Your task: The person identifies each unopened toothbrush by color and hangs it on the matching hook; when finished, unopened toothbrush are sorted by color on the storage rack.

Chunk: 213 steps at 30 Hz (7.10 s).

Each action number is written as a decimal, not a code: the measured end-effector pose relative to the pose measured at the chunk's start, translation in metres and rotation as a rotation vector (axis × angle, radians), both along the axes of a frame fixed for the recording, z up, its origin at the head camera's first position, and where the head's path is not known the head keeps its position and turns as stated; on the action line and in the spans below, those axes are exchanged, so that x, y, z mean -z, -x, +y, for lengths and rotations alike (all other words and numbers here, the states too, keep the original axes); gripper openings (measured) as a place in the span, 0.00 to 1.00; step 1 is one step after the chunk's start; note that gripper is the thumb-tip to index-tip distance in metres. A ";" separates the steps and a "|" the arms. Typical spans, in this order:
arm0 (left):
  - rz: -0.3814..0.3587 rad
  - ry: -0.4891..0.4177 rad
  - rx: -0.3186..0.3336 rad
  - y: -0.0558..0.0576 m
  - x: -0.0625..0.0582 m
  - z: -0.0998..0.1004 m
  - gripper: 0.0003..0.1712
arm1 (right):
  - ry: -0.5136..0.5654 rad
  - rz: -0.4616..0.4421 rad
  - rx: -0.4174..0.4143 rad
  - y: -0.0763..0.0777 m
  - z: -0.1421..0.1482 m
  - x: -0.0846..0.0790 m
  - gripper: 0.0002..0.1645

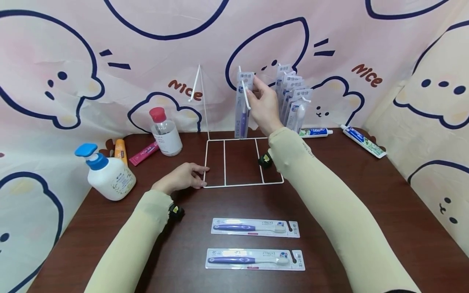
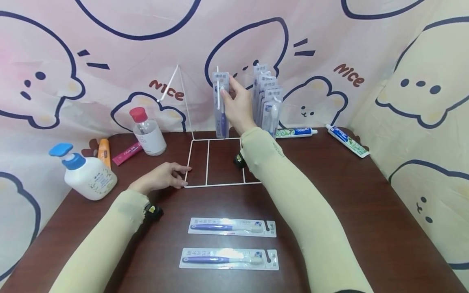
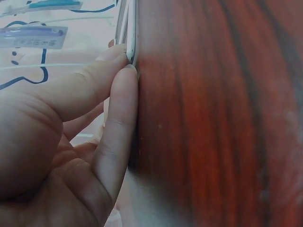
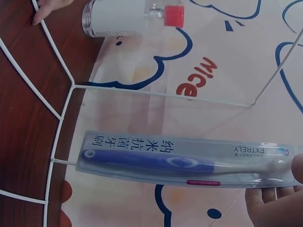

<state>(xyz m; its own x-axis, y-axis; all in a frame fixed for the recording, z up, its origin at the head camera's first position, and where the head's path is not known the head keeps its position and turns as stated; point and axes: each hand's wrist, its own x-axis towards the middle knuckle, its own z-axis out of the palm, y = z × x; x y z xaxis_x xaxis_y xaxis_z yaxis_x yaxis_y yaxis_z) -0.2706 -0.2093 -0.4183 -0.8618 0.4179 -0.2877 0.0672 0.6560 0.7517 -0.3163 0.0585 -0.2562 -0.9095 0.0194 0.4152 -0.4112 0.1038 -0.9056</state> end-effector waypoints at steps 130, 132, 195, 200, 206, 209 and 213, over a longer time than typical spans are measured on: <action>-0.022 -0.087 -0.027 0.001 -0.001 0.004 0.36 | -0.603 0.016 -0.315 -0.136 0.091 0.102 0.18; -0.022 -0.087 -0.023 0.001 0.000 0.004 0.36 | -0.614 0.019 -0.296 -0.133 0.088 0.100 0.20; -0.069 -0.045 -0.016 0.000 -0.001 0.002 0.35 | -0.462 -0.102 -0.153 -0.003 0.013 0.041 0.27; -0.044 -0.030 -0.018 0.000 -0.003 0.002 0.35 | -0.463 -0.148 -0.132 -0.008 0.020 0.043 0.36; -0.059 -0.043 -0.023 0.001 -0.004 0.002 0.36 | -0.682 -0.219 -0.104 -0.042 0.036 0.059 0.45; -0.056 -0.055 -0.022 0.001 -0.004 0.002 0.36 | -0.859 -0.205 -0.113 -0.070 0.047 0.071 0.44; -0.050 -0.058 -0.017 0.002 -0.004 0.004 0.36 | -1.074 -0.151 -0.215 -0.119 0.065 0.090 0.38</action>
<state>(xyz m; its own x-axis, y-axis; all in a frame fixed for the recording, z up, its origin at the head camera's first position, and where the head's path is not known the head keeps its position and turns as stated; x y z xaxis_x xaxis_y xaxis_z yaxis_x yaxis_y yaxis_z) -0.2721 -0.2053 -0.4139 -0.8539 0.4208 -0.3064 0.0175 0.6116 0.7909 -0.1968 0.1230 -0.3461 -0.8933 -0.4495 0.0055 -0.4080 0.8056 -0.4296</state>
